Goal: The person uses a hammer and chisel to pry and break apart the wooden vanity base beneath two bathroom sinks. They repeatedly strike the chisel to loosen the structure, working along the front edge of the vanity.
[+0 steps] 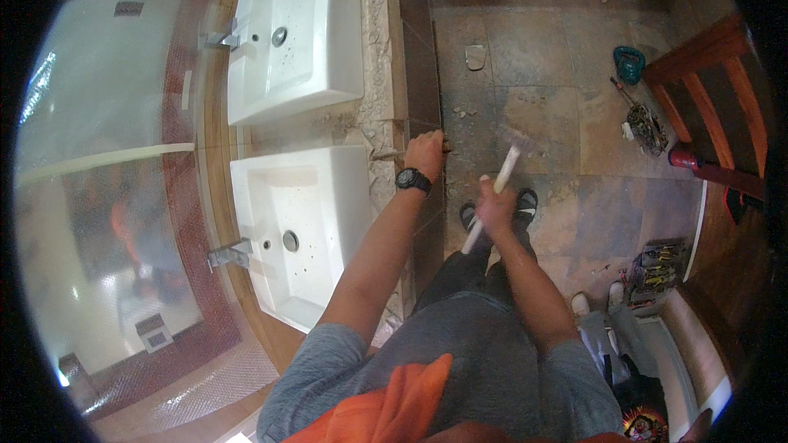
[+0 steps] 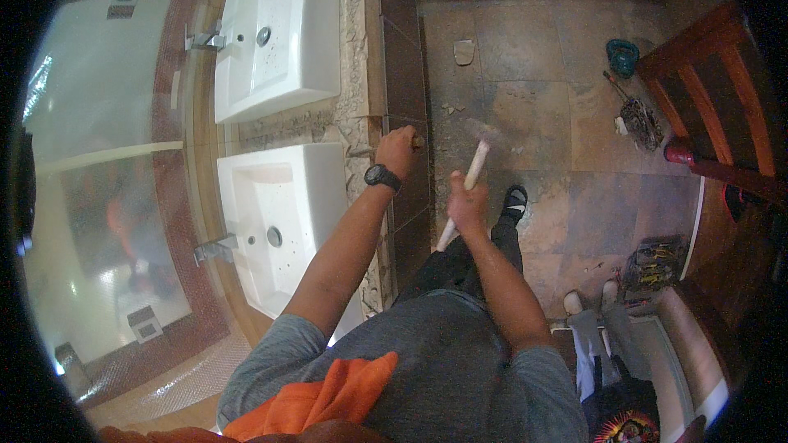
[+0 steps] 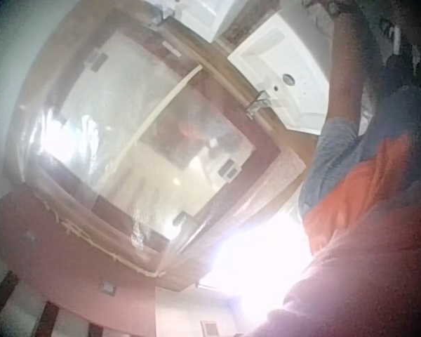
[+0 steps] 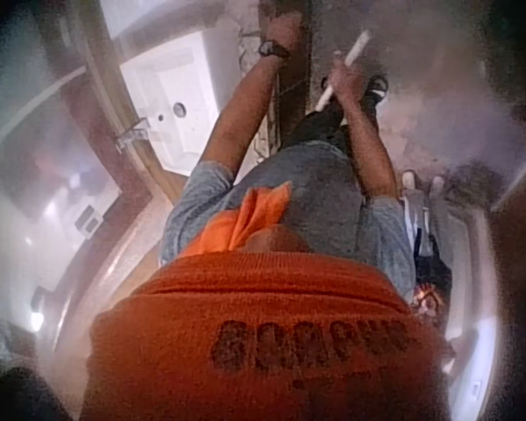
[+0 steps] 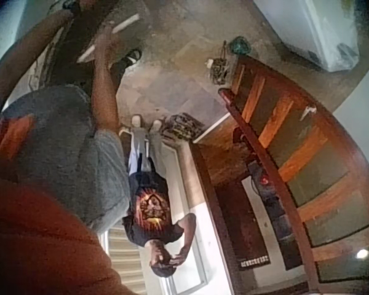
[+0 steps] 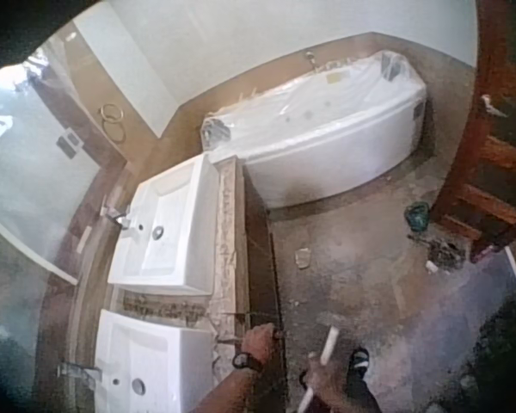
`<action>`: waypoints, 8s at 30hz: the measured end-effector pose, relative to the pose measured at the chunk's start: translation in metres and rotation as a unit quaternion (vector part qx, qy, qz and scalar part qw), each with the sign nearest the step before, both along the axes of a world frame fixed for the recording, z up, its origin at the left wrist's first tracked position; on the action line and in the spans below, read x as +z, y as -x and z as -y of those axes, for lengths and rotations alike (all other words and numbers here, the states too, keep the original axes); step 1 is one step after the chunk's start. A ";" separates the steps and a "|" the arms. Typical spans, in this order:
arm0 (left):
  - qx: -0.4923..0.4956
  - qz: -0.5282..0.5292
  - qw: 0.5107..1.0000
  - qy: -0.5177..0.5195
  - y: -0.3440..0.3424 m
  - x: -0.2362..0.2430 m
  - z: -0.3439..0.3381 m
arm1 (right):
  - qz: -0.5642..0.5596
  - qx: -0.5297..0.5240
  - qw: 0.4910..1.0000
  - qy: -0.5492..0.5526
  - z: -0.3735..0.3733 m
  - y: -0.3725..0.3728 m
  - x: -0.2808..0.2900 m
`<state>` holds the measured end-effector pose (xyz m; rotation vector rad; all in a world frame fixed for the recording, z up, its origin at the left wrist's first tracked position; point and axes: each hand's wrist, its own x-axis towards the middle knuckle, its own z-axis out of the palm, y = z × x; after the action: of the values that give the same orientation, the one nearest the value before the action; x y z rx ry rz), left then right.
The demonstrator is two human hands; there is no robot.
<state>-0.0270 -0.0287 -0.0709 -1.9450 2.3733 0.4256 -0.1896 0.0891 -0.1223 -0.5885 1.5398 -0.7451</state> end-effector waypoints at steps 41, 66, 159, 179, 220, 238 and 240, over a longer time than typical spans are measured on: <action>-0.007 0.015 1.000 0.000 -0.004 -0.013 -0.002 | -0.021 0.106 0.993 -0.036 -0.002 0.010 -0.006; -0.019 0.049 0.998 -0.025 0.003 -0.003 0.002 | -0.086 0.064 0.994 -0.001 -0.022 -0.020 -0.045; -0.092 -0.065 0.993 0.030 -0.014 0.002 -0.058 | -0.114 0.001 0.993 0.006 -0.084 0.135 -0.070; -0.012 0.052 0.998 -0.036 0.012 -0.005 -0.004 | -0.147 -0.047 0.979 -0.131 -0.116 0.254 -0.060; -0.035 -0.118 0.990 0.074 0.000 -0.008 -0.229 | -0.045 0.078 0.994 0.057 -0.265 0.045 0.057; -0.046 -0.104 0.993 0.039 0.012 -0.014 -0.225 | 0.237 -0.177 0.952 -0.074 -0.233 0.028 0.012; -0.043 -0.111 0.992 0.034 0.014 -0.014 -0.223 | 0.216 -0.206 0.951 -0.081 -0.237 0.011 0.013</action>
<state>-0.0410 0.1947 -0.0853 -1.9031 2.6281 0.5919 -0.2008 0.3265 -0.1097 0.0322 1.3021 -0.9768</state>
